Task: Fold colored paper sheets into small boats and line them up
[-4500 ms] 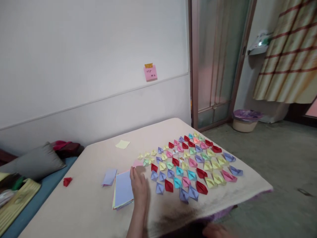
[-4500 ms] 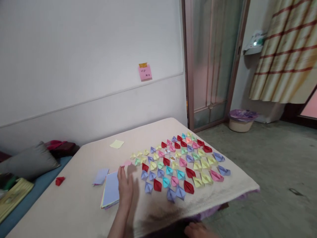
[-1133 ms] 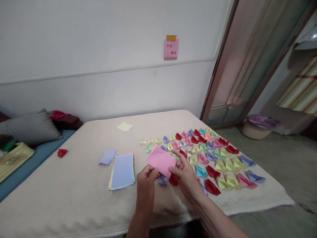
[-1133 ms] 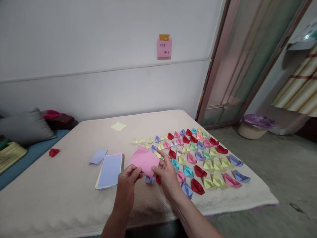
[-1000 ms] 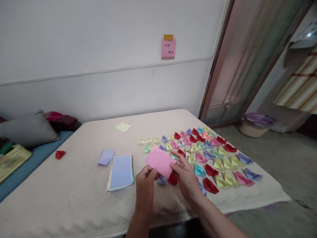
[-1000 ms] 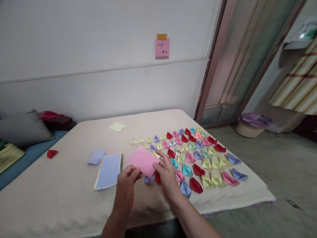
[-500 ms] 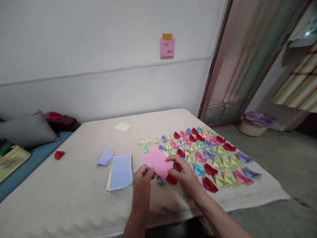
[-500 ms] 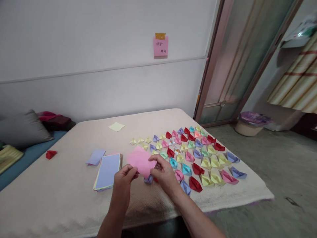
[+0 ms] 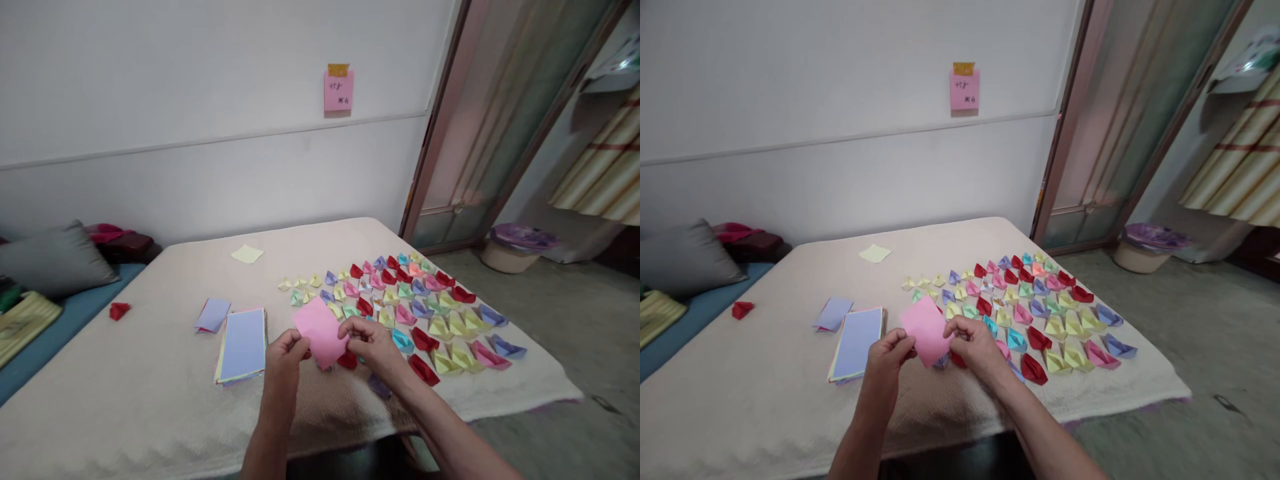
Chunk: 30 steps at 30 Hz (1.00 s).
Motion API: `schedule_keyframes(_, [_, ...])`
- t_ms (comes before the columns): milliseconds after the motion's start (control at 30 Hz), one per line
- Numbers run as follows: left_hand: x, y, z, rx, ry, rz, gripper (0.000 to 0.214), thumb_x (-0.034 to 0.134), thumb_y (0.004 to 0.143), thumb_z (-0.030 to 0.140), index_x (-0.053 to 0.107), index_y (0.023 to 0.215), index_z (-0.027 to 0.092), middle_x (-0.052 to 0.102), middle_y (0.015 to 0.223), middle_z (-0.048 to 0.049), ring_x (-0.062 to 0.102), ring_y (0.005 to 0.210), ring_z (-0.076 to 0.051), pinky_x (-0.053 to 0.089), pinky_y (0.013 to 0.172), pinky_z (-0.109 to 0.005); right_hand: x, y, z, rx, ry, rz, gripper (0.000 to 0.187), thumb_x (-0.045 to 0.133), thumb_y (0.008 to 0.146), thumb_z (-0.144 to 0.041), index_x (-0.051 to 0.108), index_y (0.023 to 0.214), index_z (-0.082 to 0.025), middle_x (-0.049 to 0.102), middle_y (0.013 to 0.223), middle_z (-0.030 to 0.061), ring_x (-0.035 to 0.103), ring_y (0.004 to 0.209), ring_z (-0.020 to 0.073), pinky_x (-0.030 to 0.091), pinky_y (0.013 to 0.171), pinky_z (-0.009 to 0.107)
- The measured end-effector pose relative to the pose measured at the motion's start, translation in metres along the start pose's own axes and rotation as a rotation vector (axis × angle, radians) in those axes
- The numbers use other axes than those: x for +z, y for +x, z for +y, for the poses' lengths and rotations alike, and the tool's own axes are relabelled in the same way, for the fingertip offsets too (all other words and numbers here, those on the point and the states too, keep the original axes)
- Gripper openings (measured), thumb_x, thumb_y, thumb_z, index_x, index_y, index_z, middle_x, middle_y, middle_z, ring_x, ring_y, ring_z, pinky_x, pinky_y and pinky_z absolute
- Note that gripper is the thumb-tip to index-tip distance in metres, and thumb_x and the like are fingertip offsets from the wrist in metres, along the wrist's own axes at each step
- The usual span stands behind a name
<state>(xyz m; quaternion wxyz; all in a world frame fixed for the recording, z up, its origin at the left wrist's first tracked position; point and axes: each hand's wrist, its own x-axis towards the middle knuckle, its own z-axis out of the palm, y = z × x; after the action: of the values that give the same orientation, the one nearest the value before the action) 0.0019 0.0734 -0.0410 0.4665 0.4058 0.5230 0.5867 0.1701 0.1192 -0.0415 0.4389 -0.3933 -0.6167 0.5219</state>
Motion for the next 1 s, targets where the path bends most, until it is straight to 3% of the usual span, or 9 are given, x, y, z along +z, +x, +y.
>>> schedule_keyframes(167, [0.000,0.001,-0.002,-0.013,-0.093,0.015,0.021,0.059,0.072,0.024,0.045,0.059,0.017,0.038,0.058,0.0048,0.037,0.057,-0.009,0.035,0.055,-0.020,-0.003,-0.002,-0.008,0.024,0.021,-0.058,0.006,0.051,0.062,-0.016,0.053,0.057,-0.017,0.041,0.050,-0.0054,0.034,0.049,0.0090,0.023,0.048,0.022])
schedule_keyframes(333, [0.001,-0.001,0.002,-0.030,-0.141,0.016,0.021,0.060,0.071,0.025,0.046,0.059,0.016,0.040,0.058,0.0046,0.039,0.056,-0.009,0.037,0.055,-0.021,0.000,-0.003,-0.003,0.037,0.007,-0.022,0.019,0.062,0.065,-0.021,0.047,0.054,-0.018,0.040,0.049,-0.0066,0.031,0.046,0.0075,0.021,0.045,0.021])
schedule_keyframes(500, [0.002,-0.002,0.004,-0.028,-0.117,0.040,0.021,0.061,0.070,0.025,0.047,0.057,0.016,0.040,0.056,0.0052,0.040,0.055,-0.009,0.039,0.055,-0.021,0.000,-0.003,-0.003,-0.016,0.038,0.001,0.004,0.062,0.070,-0.022,0.060,0.071,-0.019,0.049,0.055,-0.0048,0.041,0.049,0.0101,0.029,0.048,0.022])
schedule_keyframes(667, [0.003,-0.003,0.001,-0.019,-0.123,0.061,0.021,0.060,0.072,0.023,0.046,0.057,0.016,0.039,0.058,0.0051,0.040,0.057,-0.009,0.040,0.057,-0.021,-0.004,-0.004,-0.010,-0.183,-0.085,-0.102,0.019,0.054,0.074,-0.016,0.072,0.073,-0.021,0.056,0.070,0.0013,0.052,0.070,0.0160,0.038,0.064,0.027])
schedule_keyframes(767, [0.004,-0.003,-0.001,-0.023,-0.184,0.069,0.018,0.060,0.072,0.023,0.049,0.059,0.015,0.040,0.059,0.0048,0.041,0.058,-0.009,0.042,0.058,-0.022,-0.002,-0.004,-0.010,-0.189,-0.076,-0.140,0.026,0.053,0.068,-0.010,0.073,0.078,-0.022,0.053,0.068,0.0000,0.051,0.068,0.0153,0.038,0.062,0.026])
schedule_keyframes(1000, [0.008,-0.004,0.000,-0.032,-0.243,0.096,0.017,0.062,0.071,0.025,0.053,0.061,0.014,0.045,0.059,0.0046,0.043,0.056,-0.008,0.042,0.056,-0.021,0.011,-0.005,-0.004,-0.245,-0.125,0.032,0.018,0.057,0.068,-0.011,0.071,0.069,-0.023,0.053,0.066,-0.0007,0.051,0.065,0.0154,0.038,0.062,0.027])
